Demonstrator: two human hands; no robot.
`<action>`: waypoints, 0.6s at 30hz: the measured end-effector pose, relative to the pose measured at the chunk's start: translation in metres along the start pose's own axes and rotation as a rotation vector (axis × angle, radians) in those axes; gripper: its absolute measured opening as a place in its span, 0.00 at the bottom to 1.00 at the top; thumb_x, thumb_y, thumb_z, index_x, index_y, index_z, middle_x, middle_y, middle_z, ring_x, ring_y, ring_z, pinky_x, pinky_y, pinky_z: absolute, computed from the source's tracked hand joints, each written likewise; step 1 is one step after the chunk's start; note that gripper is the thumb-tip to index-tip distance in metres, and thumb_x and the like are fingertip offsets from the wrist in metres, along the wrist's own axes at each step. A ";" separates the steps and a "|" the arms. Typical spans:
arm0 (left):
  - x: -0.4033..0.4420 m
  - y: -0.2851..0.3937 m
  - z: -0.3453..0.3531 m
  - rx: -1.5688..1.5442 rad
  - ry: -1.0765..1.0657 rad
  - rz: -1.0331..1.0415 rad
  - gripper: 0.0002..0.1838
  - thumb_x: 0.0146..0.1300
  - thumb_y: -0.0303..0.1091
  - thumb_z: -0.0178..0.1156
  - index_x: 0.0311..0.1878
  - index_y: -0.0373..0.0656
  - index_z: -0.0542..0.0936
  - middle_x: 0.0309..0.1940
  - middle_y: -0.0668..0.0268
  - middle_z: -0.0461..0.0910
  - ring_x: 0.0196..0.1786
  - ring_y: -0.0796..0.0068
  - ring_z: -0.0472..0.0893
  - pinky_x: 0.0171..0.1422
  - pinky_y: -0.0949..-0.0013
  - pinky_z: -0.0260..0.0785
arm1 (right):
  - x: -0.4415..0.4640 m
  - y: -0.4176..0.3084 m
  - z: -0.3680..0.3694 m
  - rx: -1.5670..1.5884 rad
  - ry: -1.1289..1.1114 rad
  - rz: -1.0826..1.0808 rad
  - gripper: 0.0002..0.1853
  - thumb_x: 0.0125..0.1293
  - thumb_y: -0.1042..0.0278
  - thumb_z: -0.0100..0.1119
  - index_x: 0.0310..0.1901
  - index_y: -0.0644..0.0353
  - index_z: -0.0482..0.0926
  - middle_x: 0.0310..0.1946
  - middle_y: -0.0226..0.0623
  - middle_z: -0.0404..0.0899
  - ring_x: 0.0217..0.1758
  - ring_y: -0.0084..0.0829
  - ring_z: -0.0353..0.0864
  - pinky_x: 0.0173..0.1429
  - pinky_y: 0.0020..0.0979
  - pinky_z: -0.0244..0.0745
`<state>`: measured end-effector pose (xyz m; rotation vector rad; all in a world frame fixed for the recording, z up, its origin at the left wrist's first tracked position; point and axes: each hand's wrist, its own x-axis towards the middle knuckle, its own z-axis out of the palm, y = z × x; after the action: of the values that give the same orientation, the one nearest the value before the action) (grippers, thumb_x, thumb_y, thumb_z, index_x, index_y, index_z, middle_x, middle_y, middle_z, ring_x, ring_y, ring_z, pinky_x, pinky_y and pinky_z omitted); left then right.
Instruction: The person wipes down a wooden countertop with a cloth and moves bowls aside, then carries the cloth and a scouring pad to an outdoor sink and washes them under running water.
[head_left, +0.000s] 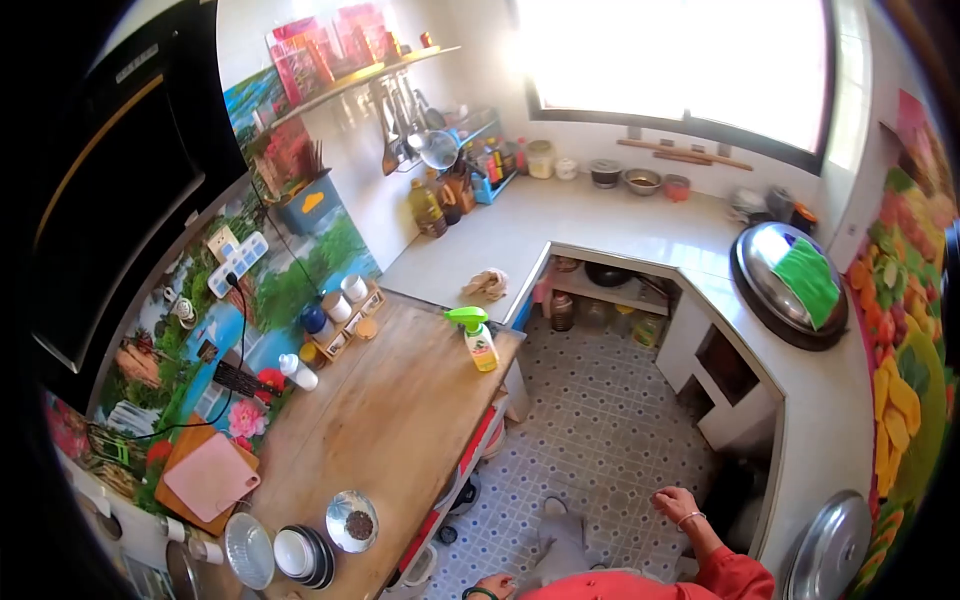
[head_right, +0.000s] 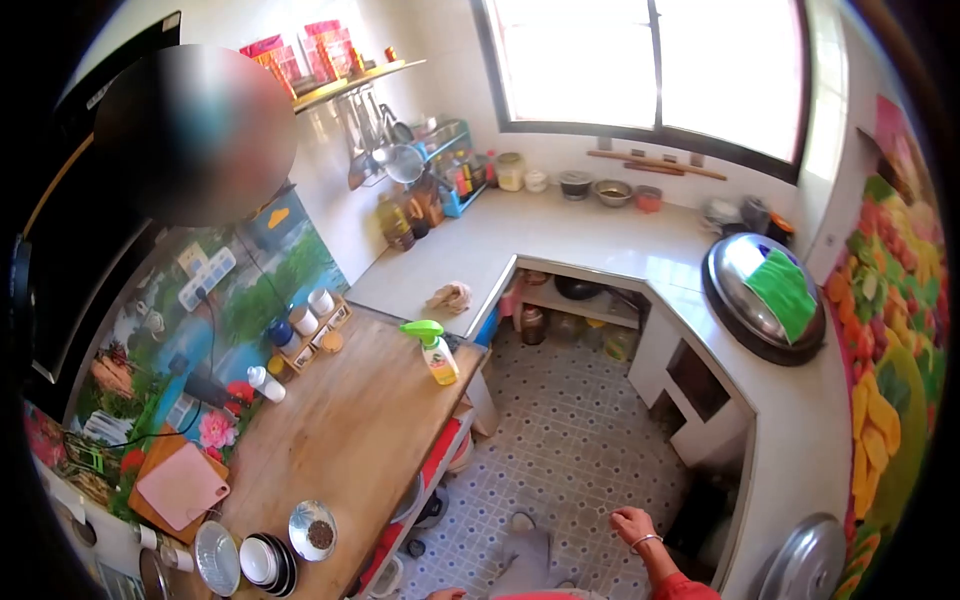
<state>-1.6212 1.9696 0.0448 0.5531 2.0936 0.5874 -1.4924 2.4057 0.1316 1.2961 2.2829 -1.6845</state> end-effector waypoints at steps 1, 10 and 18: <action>0.011 0.005 -0.009 0.005 -0.023 -0.028 0.24 0.54 0.49 0.56 0.47 0.40 0.75 0.43 0.55 0.77 0.45 0.59 0.76 0.49 0.63 0.67 | 0.014 -0.007 0.004 0.047 -0.029 -0.010 0.17 0.52 0.59 0.53 0.36 0.63 0.80 0.27 0.38 0.81 0.30 0.28 0.80 0.36 0.27 0.74; 0.156 0.129 -0.171 -0.032 0.320 -0.041 0.36 0.48 0.52 0.60 0.58 0.42 0.64 0.52 0.53 0.70 0.54 0.60 0.71 0.56 0.63 0.64 | 0.114 -0.038 -0.017 0.229 -0.117 0.246 0.16 0.56 0.63 0.52 0.35 0.69 0.79 0.26 0.38 0.80 0.27 0.28 0.79 0.31 0.26 0.74; 0.260 0.265 -0.336 -0.220 1.233 -0.001 0.51 0.39 0.45 0.69 0.62 0.33 0.51 0.56 0.43 0.60 0.58 0.45 0.63 0.60 0.55 0.59 | 0.252 -0.112 -0.049 -0.133 -0.237 0.401 0.13 0.57 0.69 0.49 0.37 0.71 0.77 0.28 0.41 0.80 0.29 0.31 0.80 0.30 0.28 0.75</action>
<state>-1.9938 2.2606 0.2103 -0.0044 3.0701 1.3726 -1.7056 2.5869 0.1220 1.3323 1.8201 -1.4365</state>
